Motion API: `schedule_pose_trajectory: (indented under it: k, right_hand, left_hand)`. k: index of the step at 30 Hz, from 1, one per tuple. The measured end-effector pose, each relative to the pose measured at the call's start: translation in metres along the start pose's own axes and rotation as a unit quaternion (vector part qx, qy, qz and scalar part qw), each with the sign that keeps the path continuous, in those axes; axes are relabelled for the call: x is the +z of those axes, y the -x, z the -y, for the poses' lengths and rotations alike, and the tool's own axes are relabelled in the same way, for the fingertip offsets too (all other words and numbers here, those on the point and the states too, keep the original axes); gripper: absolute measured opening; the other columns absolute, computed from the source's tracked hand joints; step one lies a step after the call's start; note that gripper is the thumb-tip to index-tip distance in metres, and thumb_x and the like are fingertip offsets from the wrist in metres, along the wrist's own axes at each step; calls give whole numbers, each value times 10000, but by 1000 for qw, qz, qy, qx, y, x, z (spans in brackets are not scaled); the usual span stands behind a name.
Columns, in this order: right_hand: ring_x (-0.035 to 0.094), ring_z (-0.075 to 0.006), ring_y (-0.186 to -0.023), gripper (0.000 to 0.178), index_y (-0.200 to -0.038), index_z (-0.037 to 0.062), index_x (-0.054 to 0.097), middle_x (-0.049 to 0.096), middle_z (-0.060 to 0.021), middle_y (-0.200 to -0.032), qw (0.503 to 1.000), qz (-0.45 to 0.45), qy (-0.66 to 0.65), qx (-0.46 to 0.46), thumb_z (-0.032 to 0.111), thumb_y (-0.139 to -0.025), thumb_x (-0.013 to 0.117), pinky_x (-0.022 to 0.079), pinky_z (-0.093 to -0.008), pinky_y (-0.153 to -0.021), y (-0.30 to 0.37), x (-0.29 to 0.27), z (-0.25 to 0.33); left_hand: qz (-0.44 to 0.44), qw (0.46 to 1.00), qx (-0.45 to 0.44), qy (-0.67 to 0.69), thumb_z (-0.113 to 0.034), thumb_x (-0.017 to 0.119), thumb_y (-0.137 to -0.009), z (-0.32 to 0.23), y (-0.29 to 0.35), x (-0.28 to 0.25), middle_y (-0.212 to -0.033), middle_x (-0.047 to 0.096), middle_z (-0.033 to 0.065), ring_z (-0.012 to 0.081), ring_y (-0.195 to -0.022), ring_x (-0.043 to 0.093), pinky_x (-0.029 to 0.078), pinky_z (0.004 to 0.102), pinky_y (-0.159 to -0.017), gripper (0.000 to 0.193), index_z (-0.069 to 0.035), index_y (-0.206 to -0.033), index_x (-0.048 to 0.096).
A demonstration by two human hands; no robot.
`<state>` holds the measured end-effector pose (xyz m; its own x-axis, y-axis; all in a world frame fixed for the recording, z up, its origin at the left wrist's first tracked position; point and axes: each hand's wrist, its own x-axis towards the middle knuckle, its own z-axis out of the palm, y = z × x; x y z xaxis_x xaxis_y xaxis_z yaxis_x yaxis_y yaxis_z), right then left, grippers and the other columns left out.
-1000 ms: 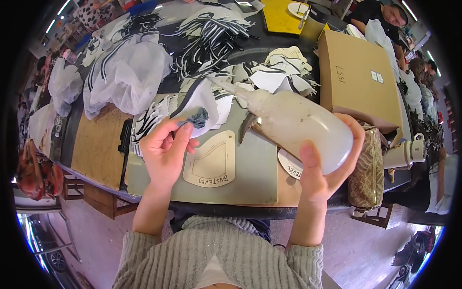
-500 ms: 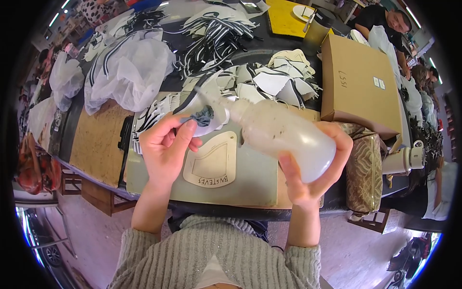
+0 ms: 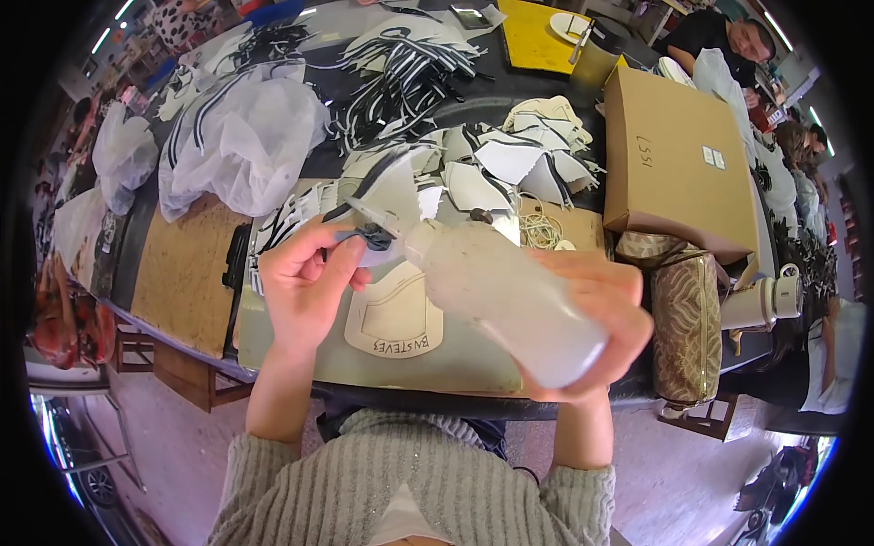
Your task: The recorder is using a hammer to flatten and assemble leather shoe upper components on a workbench.
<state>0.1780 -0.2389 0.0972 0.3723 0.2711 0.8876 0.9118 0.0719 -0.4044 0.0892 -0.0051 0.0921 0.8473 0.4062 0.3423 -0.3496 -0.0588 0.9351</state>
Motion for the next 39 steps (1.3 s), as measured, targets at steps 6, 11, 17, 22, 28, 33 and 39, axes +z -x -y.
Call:
schedule_pose_trajectory:
  k: [6,11,17,22,28,33,39]
  right_hand:
    - [629,-336,-954,557,-1111,3,486,640,-207,-1026,986,-48,157,16,196,-708,819,523,-454,-833,-2,-4,-1]
    - [648,-336,-905,624,-1193,37,442,592,-225,-1070,981,27,190,5,171,-727,836,563,-449,-773,-3,-3,-2]
    - [623,-333,-955,631,-1205,25,437,579,-230,-1101,998,-31,39,-40,132,-723,829,526,-432,-806,3,1,-3]
    - [593,-330,-952,555,-1175,41,416,525,-188,-1072,970,-26,239,48,163,-763,766,527,-499,-827,3,-3,5]
    - [624,-350,-926,600,-1198,45,387,494,-175,-1071,996,11,82,-34,240,-777,767,550,-472,-791,11,-4,5]
    - [642,-347,-883,607,-1212,69,388,485,-170,-1063,985,-32,169,12,251,-780,773,562,-475,-765,12,-3,9]
    - [618,-336,-937,620,-1240,49,385,502,-194,-1101,999,30,43,-1,212,-781,769,539,-465,-795,12,-2,10]
  left_hand:
    - [10,1000,-29,5,58,672,-894,3,2,-2,-868,615,66,94,-690,630,533,217,-572,68,75,-960,677]
    - [19,1000,-18,2,56,670,-892,6,-1,-5,-868,614,61,91,-694,629,528,212,-568,65,71,-955,677]
    - [24,999,-26,-2,47,670,-887,5,-3,-5,-866,620,48,79,-701,619,510,209,-576,67,65,-952,675]
    - [24,999,-15,-19,52,669,-880,7,-6,-7,-869,624,42,68,-700,607,491,205,-591,60,55,-941,674]
    - [28,999,-30,20,60,668,-873,8,-8,-10,-837,626,34,55,-721,582,466,202,-575,44,54,-917,667]
    - [35,999,-26,17,46,671,-872,7,-9,-11,-827,624,21,46,-728,576,438,199,-595,32,39,-903,666]
    - [39,999,-10,-9,49,666,-868,4,-11,-10,-837,629,21,47,-733,574,443,205,-616,36,31,-898,664]
